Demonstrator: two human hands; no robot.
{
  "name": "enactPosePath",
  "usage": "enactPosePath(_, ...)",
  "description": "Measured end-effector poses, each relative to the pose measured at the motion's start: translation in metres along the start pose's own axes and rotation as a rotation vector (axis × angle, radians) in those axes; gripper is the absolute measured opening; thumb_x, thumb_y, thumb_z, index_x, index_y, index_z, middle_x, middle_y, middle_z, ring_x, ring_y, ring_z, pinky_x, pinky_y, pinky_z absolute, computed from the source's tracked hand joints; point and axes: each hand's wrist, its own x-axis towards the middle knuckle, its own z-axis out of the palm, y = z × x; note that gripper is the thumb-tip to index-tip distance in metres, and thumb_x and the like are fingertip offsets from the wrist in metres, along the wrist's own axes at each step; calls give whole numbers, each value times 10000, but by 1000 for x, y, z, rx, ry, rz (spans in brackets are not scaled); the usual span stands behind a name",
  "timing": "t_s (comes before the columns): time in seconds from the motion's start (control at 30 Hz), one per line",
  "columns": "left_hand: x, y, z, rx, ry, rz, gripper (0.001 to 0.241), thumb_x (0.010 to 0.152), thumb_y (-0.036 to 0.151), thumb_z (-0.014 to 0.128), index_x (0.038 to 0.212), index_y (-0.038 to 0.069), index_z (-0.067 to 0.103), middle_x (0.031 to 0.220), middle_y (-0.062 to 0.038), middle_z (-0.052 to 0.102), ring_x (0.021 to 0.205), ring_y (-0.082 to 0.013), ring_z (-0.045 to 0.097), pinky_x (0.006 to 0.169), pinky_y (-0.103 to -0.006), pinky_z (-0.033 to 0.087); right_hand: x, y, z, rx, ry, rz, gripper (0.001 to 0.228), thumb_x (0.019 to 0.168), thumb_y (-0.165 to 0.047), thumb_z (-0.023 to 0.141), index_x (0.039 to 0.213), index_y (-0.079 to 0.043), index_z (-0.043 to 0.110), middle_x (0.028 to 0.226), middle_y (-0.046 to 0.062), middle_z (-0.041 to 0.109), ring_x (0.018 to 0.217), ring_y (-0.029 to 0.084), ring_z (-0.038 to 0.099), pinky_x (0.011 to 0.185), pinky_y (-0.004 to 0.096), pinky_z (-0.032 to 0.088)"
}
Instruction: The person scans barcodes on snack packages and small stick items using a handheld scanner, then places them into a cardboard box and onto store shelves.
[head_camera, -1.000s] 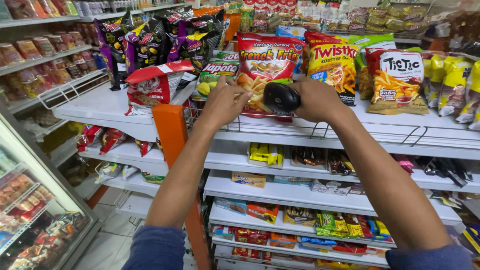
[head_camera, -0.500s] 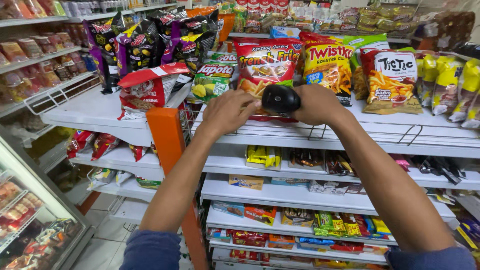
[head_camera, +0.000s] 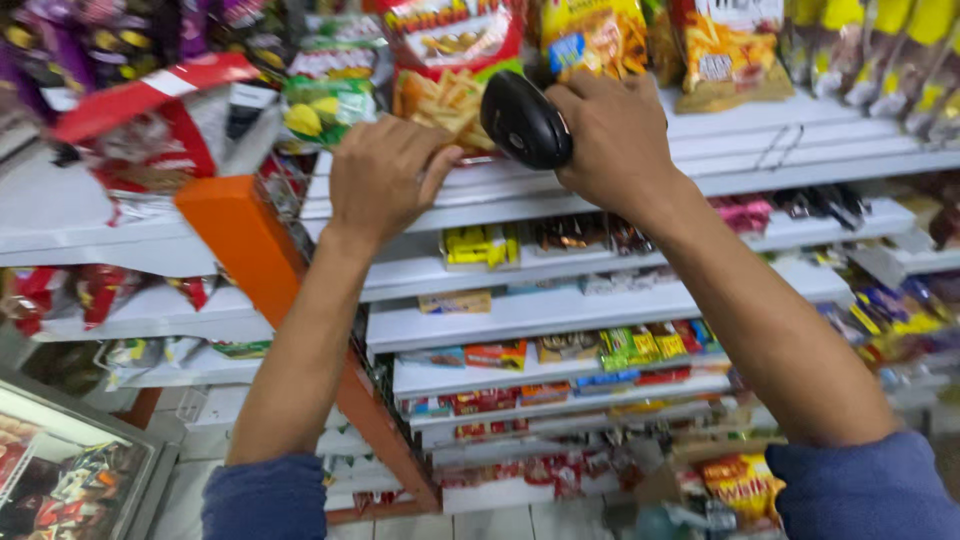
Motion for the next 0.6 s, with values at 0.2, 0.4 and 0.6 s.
enactPosePath(0.2,-23,68,25,-135,235,155,182,987,144,760,1163,100,747,1333,-103,642,1318,-330,538,1178,-584,385,-101,-5,-40,54,195,-18,325,882,-212,836,1150,-79,710,1285,98,672,1116,304,609,1076,483,400)
enactPosePath(0.4,-61,185,105,-648,47,208,157,923,90,812,1074,121,777,1307,-44,657,1324,-294,564,1210,-551,400,-242,0,-50,404,132,276,326,916,-62,843,1185,-2,668,1255,126,673,1136,303,688,997,358,548)
enactPosePath(0.6,-142,326,205,-1084,-188,191,128,862,101,836,955,75,752,1278,-98,658,1255,-325,581,1105,-521,444,-434,-5,-24,771,17,810,326,879,-78,830,1176,-16,712,1151,79,743,1033,139,713,974,304,565)
